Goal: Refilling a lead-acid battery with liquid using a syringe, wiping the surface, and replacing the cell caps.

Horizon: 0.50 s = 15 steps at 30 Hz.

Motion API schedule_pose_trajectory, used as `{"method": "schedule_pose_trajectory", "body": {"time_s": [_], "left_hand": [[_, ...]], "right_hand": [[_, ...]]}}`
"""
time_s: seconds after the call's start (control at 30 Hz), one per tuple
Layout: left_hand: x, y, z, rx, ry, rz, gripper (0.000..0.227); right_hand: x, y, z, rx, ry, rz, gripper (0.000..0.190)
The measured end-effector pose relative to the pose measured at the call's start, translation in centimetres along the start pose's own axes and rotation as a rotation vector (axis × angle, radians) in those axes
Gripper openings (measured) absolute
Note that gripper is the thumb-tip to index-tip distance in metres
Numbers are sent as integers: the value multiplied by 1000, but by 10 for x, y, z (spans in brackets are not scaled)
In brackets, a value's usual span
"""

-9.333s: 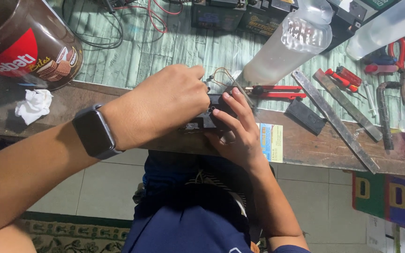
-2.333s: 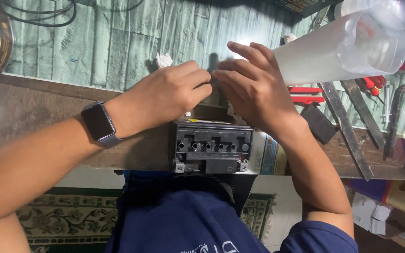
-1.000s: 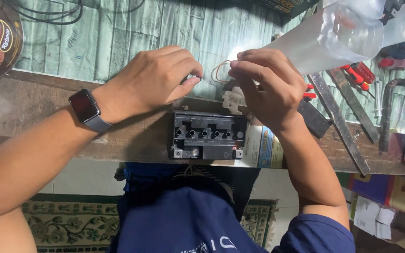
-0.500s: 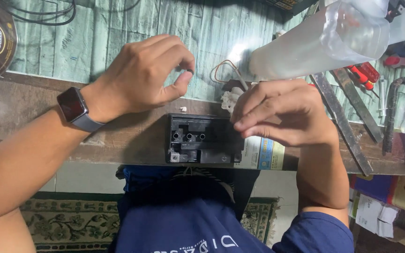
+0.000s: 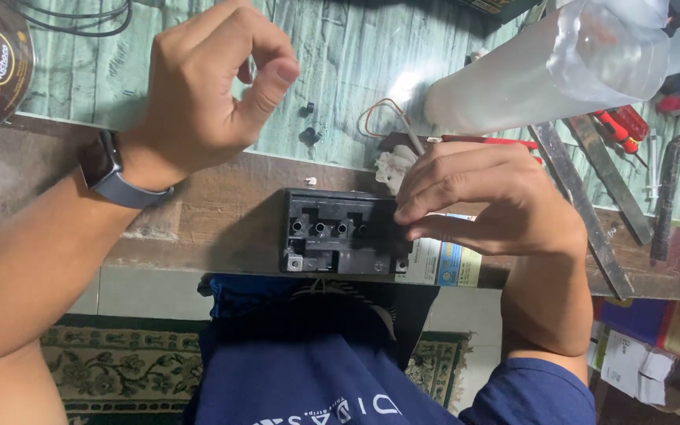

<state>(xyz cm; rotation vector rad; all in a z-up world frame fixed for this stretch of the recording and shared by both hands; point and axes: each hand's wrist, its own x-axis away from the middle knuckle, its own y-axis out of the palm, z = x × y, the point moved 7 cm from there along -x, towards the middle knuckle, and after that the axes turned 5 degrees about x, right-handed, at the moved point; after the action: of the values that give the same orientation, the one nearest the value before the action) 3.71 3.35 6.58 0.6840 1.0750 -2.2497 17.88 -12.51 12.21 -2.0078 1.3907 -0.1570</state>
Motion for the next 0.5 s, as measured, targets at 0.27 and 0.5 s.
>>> {"method": "schedule_pose_trajectory", "body": {"time_s": [0.27,0.5], "left_hand": [[-4,0,13,10,87,-18,27],[-6,1,17,12,103,-34,27]], "right_hand": [[0,12,-4,139,-24,-55,7],[5,18,2,197,-12,-35,12]]}}
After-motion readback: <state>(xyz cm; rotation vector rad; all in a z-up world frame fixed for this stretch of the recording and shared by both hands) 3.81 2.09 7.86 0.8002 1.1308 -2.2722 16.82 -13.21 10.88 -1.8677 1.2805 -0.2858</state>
